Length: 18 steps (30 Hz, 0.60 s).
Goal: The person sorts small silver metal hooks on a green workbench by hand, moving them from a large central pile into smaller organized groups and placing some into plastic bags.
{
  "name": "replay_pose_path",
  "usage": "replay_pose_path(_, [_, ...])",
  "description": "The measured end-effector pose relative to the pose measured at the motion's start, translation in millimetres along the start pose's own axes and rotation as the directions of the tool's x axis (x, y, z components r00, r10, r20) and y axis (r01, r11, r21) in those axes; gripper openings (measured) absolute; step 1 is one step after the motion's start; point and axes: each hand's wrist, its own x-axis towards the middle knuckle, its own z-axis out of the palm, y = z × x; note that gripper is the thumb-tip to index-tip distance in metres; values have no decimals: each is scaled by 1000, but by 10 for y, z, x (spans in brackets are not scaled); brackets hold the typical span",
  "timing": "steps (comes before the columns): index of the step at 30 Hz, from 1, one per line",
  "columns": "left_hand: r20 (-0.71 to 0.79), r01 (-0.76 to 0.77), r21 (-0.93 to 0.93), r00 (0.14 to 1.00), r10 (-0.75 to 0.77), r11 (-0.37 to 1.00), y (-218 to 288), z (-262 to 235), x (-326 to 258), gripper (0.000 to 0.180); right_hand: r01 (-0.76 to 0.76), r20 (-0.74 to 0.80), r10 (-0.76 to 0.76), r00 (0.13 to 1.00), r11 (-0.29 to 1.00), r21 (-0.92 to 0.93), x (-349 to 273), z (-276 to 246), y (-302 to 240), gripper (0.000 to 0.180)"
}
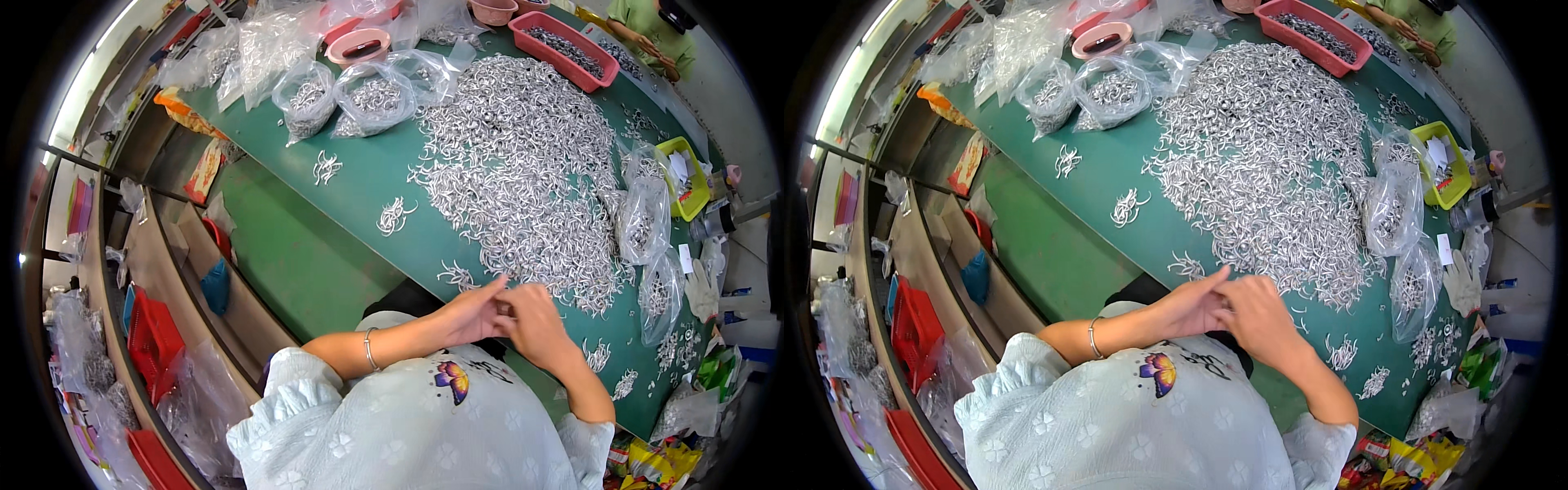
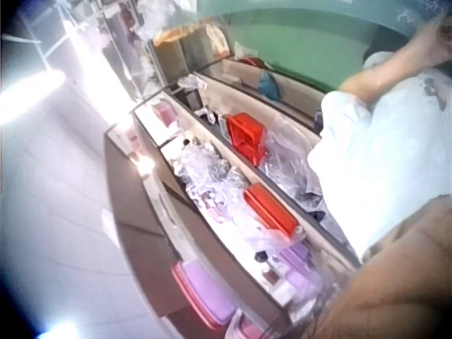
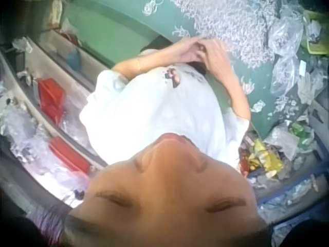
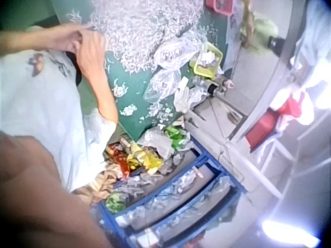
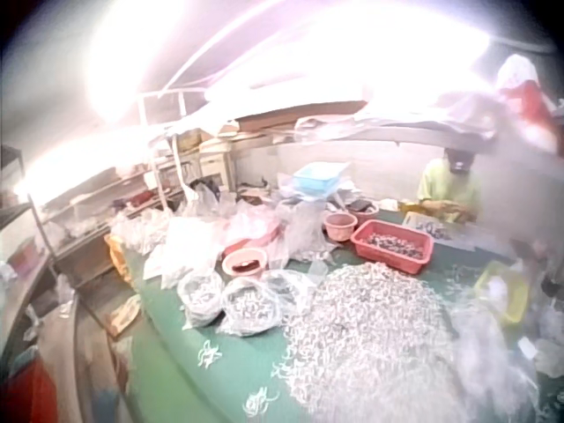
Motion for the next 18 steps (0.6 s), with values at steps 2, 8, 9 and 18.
replay_pose_path(2, [-168,-120,-17,979,116,993,-62,-56,-77,37,92,37,-90,995,994,-53,130,133,-31,33])
replay_pose_path(8, [-185,-323,6,930,319,946,-41,-261,-459,27,-101,-100,114,988,987,127,512,243,560,32])
replay_pose_path(9, [-233,-328,11,918,321,945,-25,-230,-507,31,-40,-157,47,987,998,52,640,289,670,36])
replay_pose_path(18, [-309,-364,34,882,356,931,216,-267,-535,40,160,-163,-240,957,906,-392,1402,1051,1372,49])
